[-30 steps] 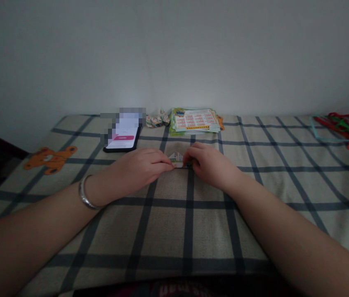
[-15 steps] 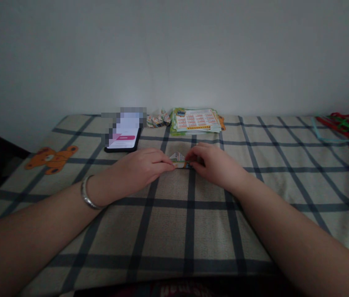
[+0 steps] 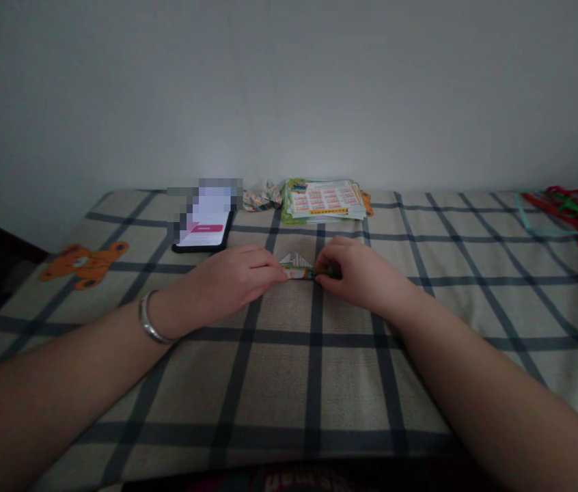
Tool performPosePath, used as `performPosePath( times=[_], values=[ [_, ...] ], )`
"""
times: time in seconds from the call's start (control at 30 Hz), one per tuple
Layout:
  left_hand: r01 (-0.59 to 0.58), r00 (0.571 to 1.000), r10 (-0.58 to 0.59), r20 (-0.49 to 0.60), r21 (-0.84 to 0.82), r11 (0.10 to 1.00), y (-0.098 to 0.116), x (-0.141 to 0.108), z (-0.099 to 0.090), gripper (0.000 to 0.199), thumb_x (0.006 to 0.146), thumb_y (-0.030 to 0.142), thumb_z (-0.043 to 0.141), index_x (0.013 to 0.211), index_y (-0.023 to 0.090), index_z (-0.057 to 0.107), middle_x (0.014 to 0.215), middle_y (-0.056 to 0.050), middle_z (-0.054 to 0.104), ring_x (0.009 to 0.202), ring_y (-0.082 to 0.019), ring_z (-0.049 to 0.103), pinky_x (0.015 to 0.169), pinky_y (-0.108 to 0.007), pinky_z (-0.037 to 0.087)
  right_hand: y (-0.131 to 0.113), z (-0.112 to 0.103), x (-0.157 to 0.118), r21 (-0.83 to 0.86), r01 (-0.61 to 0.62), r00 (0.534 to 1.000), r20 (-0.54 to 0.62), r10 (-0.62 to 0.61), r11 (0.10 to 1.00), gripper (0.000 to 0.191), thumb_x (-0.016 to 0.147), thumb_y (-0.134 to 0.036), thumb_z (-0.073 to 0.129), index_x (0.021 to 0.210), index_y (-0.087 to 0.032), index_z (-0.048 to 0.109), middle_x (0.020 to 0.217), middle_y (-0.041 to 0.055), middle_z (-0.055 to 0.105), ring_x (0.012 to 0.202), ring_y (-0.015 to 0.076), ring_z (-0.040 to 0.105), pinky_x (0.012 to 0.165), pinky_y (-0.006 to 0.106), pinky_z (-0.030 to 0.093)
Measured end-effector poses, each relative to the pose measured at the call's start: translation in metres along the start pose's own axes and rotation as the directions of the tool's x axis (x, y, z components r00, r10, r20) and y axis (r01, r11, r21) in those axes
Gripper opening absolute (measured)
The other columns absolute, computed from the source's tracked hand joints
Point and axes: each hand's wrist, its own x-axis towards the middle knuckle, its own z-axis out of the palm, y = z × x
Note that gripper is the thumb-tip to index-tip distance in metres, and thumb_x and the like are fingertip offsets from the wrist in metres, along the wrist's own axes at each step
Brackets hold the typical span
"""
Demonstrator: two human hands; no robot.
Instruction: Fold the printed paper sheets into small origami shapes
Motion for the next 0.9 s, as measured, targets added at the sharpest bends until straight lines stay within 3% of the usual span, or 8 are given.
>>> performPosePath(
  times=[0.4, 0.6, 0.7, 0.9],
  values=[
    [0.029, 0.999, -0.03, 0.032, 0.036, 0.999, 0.004, 0.0, -0.002, 0.018, 0.093, 0.015, 0.054, 0.106, 0.017, 0.067, 0.099, -0.006, 0.065, 0.095, -0.021, 0.058, 0.084, -0.035, 0.052, 0.006, 0.004, -0.002, -0.117, 0.022, 1.0, 0.012, -0.021, 0.993, 0.009, 0.081, -0.028, 0.065, 0.076, -0.021, 0.067, 0.092, 0.006, 0.061, 0.088, 0.023, 0.055, 0.079, 0.039, 0.046],
    [-0.009, 1.0, 0.009, 0.001, 0.067, 0.998, 0.005, 0.001, 0.0, 0.023, 0.098, 0.021, 0.047, 0.102, 0.016, 0.068, 0.092, -0.007, 0.064, 0.088, -0.02, 0.057, 0.079, -0.035, 0.051, 0.002, 0.008, -0.002, -0.158, -0.017, 0.99, -0.144, -0.006, 0.987, 0.008, 0.083, -0.019, 0.059, 0.086, -0.017, 0.065, 0.099, 0.011, 0.059, 0.092, 0.0247, 0.057, 0.083, 0.039, 0.048],
    [0.009, 1.0, -0.008, -0.03, 0.039, 0.999, 0.007, 0.0, 0.001, 0.022, 0.097, 0.022, 0.048, 0.1, 0.015, 0.069, 0.092, -0.007, 0.064, 0.087, -0.02, 0.057, 0.078, -0.034, 0.051, 0.003, 0.01, 0.001, -0.163, -0.011, 0.984, -0.176, -0.018, 0.986, 0.006, 0.082, -0.017, 0.057, 0.085, -0.017, 0.063, 0.093, 0.01, 0.06, 0.087, 0.0239, 0.057, 0.079, 0.038, 0.048],
    [0.043, 0.995, -0.048, -0.09, -0.055, 0.998, 0.007, 0.002, 0.004, 0.016, 0.094, 0.018, 0.053, 0.097, 0.014, 0.068, 0.097, -0.007, 0.066, 0.092, -0.02, 0.059, 0.085, -0.035, 0.051, 0.006, 0.008, 0.006, -0.076, -0.066, 0.995, -0.086, 0.059, 0.995, 0.005, 0.08, -0.021, 0.059, 0.076, -0.02, 0.058, 0.076, 0.0038, 0.06, 0.07, 0.018, 0.054, 0.062, 0.03, 0.041]
  ],
)
